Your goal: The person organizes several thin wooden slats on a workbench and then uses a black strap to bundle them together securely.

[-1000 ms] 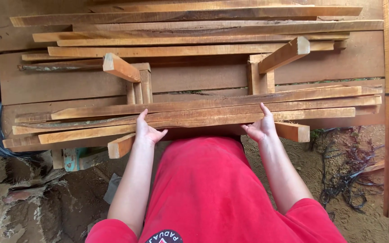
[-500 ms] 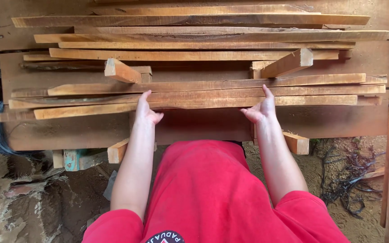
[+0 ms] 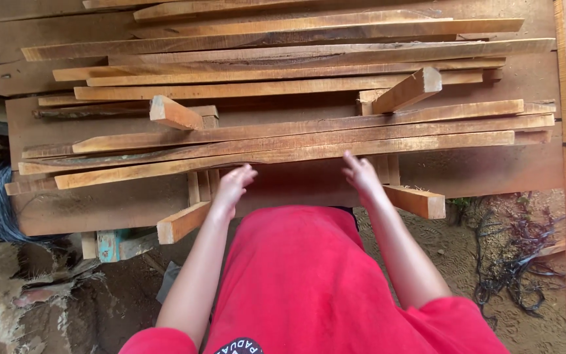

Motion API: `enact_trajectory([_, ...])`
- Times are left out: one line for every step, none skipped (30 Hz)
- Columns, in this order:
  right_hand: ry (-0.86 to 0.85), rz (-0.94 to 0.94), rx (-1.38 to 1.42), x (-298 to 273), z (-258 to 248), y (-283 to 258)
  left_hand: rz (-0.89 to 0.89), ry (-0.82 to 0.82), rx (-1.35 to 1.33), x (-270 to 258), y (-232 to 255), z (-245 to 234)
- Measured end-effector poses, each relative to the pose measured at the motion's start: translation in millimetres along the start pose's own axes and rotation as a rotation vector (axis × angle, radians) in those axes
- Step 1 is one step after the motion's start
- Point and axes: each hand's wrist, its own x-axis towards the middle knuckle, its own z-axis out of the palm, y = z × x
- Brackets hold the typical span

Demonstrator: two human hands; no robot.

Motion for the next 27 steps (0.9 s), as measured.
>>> enact_trajectory([-0.002, -0.002, 0.0, -18, 6, -9, 0.002, 0.001, -0.001, 2, 3, 5])
enact_trajectory([0.049, -0.208, -0.401, -37, 12, -18, 0.153, -0.01, 0.21, 4, 5, 11])
enact_trajectory([0.096, -0.406, -0.803, -59, 17, -23, 0.295, -0.022, 0.421, 2, 3, 15])
enact_trajectory([0.093, -0.401, -0.805, -56, 26, -29, 0.288, -0.021, 0.421, -3, 20, 25])
enact_trajectory([0.136, -0.728, -0.989, -51, 33, -37, 0.487, 0.05, 0.684, -5, 39, 37])
enact_trajectory([0.18, -1.061, -1.162, -47, 41, -45, 0.687, 0.123, 0.946, -7, 58, 49])
enact_trajectory([0.181, -1.059, -1.163, -43, 52, -53, 0.686, 0.121, 0.946, 3, 61, 59])
enact_trajectory([0.107, -0.975, -1.342, -39, 63, -61, 0.696, 0.1, 1.133, 14, 64, 69])
enact_trajectory([0.03, -0.888, -1.515, -33, 75, -72, 0.707, 0.082, 1.32, 26, 70, 79])
enact_trajectory([0.032, -0.891, -1.514, -26, 80, -73, 0.709, 0.084, 1.32, 48, 52, 78])
enact_trajectory([0.004, -0.834, -1.597, -18, 84, -77, 0.712, 0.095, 1.475, 70, 37, 79])
enact_trajectory([-0.024, -0.776, -1.679, -10, 88, -82, 0.712, 0.107, 1.631, 94, 23, 81])
enact_trajectory([-0.016, -0.778, -1.678, -1, 84, -76, 0.719, 0.109, 1.632, 90, 25, 82])
enact_trajectory([0.008, -0.845, -1.689, 9, 81, -72, 0.745, 0.124, 1.637, 87, 26, 83])
enact_trajectory([0.027, -0.906, -1.697, 17, 79, -62, 0.763, 0.133, 1.646, 81, 24, 80])
enact_trajectory([0.029, -0.902, -1.695, 19, 79, -62, 0.765, 0.128, 1.649, 82, 28, 79])
enact_trajectory([0.034, -0.919, -1.702, 21, 79, -62, 0.762, 0.13, 1.653, 82, 28, 79])
enact_trajectory([0.04, -0.936, -1.709, 24, 78, -61, 0.759, 0.133, 1.656, 82, 29, 78])
enact_trajectory([0.036, -0.936, -1.709, 23, 80, -63, 0.755, 0.134, 1.656, 83, 30, 77])
enact_trajectory([0.033, -0.932, -1.709, 22, 81, -65, 0.757, 0.127, 1.64, 84, 31, 76])
enact_trajectory([0.032, -0.922, -1.707, 20, 80, -64, 0.761, 0.114, 1.627, 83, 30, 77])
enact_trajectory([0.03, -0.917, -1.705, 16, 81, -61, 0.758, 0.109, 1.629, 81, 25, 76])
enact_trajectory([0.028, -0.9, -1.713, 16, 81, -64, 0.744, 0.098, 1.635, 84, 26, 76])
enact_trajectory([0.026, -0.883, -1.721, 17, 82, -67, 0.73, 0.087, 1.641, 87, 27, 77])
enact_trajectory([0.033, -0.872, -1.718, 20, 82, -66, 0.735, 0.076, 1.645, 87, 28, 77])
enact_trajectory([0.027, -0.864, -1.715, 22, 81, -64, 0.726, 0.079, 1.648, 86, 29, 77])
enact_trajectory([0.018, -0.861, -1.716, 26, 82, -63, 0.716, 0.089, 1.648, 86, 31, 77])
